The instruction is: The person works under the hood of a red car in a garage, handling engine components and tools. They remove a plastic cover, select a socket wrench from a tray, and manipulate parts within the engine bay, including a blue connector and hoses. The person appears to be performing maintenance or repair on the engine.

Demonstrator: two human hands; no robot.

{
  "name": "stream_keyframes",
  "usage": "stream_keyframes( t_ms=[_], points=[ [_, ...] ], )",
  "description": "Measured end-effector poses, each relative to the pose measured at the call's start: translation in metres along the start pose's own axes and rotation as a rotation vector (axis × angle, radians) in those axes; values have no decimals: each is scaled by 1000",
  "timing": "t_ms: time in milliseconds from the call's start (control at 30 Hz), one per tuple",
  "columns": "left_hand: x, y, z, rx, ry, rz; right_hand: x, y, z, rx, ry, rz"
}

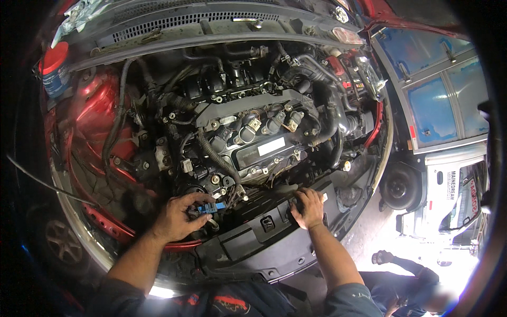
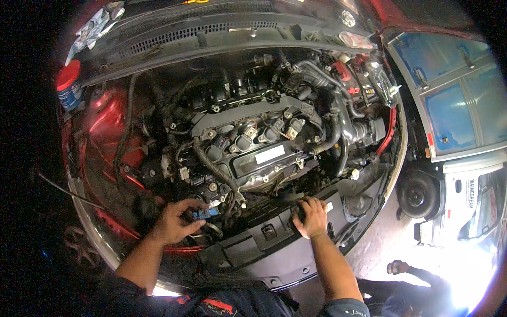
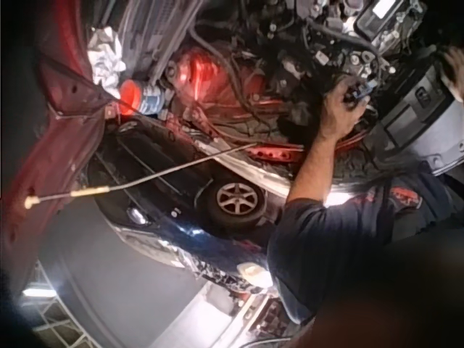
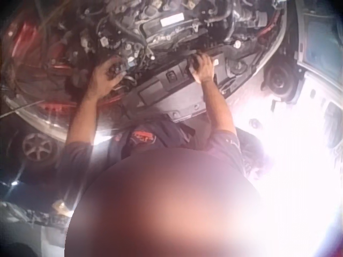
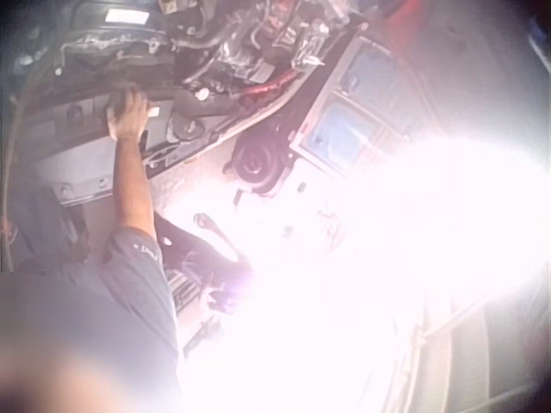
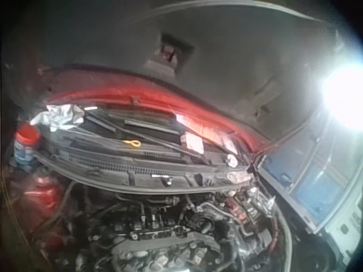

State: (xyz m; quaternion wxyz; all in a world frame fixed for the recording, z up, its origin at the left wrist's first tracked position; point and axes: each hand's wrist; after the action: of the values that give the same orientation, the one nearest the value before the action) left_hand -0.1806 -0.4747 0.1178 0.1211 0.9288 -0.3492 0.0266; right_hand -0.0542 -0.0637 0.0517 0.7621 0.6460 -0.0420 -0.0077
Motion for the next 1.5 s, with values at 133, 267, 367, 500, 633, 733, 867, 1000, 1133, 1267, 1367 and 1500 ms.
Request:
stream_keyframes(
  t_ms=[133, 267, 367, 500, 633, 733, 867, 1000, 1133, 1267, 1367, 1500],
  points=[
    [0, 2, -2, 95, 84, 23, -2, 1, 1, 15, 33, -26],
    [1, 3, -5, 53, 69, 22, -2, 2, 2, 14, 45, -28],
    [-1, 3, -6, 58, 56, 21, -2, 4, 3, 56, 16, -10],
    [-2, 3, -6, 39, 37, 33, -2, 4, 3, 40, 23, -17],
    [-2, 3, -5, -4, 0, 36, -1, 2, 2, 29, 0, 12],
    [-2, 4, -6, 28, 36, 74, -1, 2, 1, 25, 6, 19],
    [-1, 6, -6, 57, 78, 93, -2, 3, 1, 20, 5, 35],
    [-2, 7, -4, 0, -3, 72, -1, 3, 0, 23, 16, 28],
    [-1, 4, -1, 0, -45, 35, 0, -1, -4, 39, 20, 29],
    [-1, 4, -3, -5, -10, 50, 1, -6, -9, 20, 22, 30],
    [-1, 3, -7, 28, -7, 32, 1, -6, -10, 25, 52, 17],
    [-2, 2, -10, -19, -32, 9, 1, -3, -7, 59, 19, 42]
  ],
)
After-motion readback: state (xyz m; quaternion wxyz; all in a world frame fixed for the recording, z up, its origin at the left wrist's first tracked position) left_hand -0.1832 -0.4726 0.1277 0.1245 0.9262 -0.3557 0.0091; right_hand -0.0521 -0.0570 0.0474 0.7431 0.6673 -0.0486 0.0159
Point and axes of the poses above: each hand's wrist, its own x-axis away from the middle knuckle, its own y-axis out of the back of the hand, z = x × y, and after that the axes turned 2 degrees about z, right-handed
